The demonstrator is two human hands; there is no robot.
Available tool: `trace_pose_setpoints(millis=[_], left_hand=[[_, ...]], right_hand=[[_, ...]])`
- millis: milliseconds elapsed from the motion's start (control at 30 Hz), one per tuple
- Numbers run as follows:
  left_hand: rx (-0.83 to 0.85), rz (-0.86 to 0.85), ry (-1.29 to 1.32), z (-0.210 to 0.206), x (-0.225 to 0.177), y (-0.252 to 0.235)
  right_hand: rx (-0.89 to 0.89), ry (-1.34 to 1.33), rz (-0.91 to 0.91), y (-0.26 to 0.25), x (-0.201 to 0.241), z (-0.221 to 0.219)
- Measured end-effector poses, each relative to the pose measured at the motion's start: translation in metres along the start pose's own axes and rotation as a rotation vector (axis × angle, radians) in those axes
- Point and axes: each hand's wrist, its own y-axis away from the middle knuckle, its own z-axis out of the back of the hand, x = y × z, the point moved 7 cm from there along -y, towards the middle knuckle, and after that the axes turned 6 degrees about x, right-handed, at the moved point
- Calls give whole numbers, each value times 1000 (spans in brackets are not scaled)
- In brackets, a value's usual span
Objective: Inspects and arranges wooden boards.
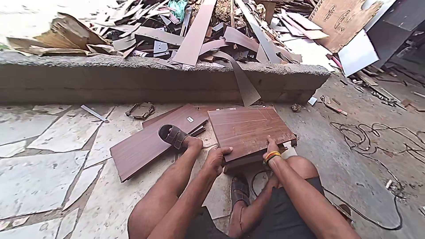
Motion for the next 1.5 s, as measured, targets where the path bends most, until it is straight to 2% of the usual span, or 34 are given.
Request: trace_pose_setpoints(millis=[133,267,433,467,600,733,800,867,933,1067,1200,1333,1500], left_hand=[[-25,125,-25,17,25,-7],[-132,250,-68,24,43,-5],[1,313,-47,44,63,-29],[-25,297,-49,52,63,-35],[-347,34,-179,95,30,-54],[-529,-205,-293,110,-10,-53],[-605,-404,-580,102,-32,-53],[-597,-574,-885,82,-59,-57],[-539,-632,-1110,57,-75,-69],[-331,-504,-1450,14,-82,-108],[-182,-321,-1725,-4,-76,-153],[-114,-54,-1807,5,-71,-185],[-84,3,-1772,17,-73,-199]], right_hand=[[-42,282,-59,-8,-3,9],[-11,350,-112,-18,-13,13],[-7,346,-149,-24,-20,13],[-6,353,-153,-24,-20,13],[-1,370,-161,-24,-21,13],[2,362,-163,-24,-21,11],[-6,392,-154,-24,-19,13],[-21,412,-152,-23,-19,12],[-24,431,-150,-23,-18,12],[-22,449,-157,-24,-18,13],[-31,422,-174,-26,-22,14],[-50,395,-172,-29,-23,14],[-72,452,-159,-26,-22,12]])
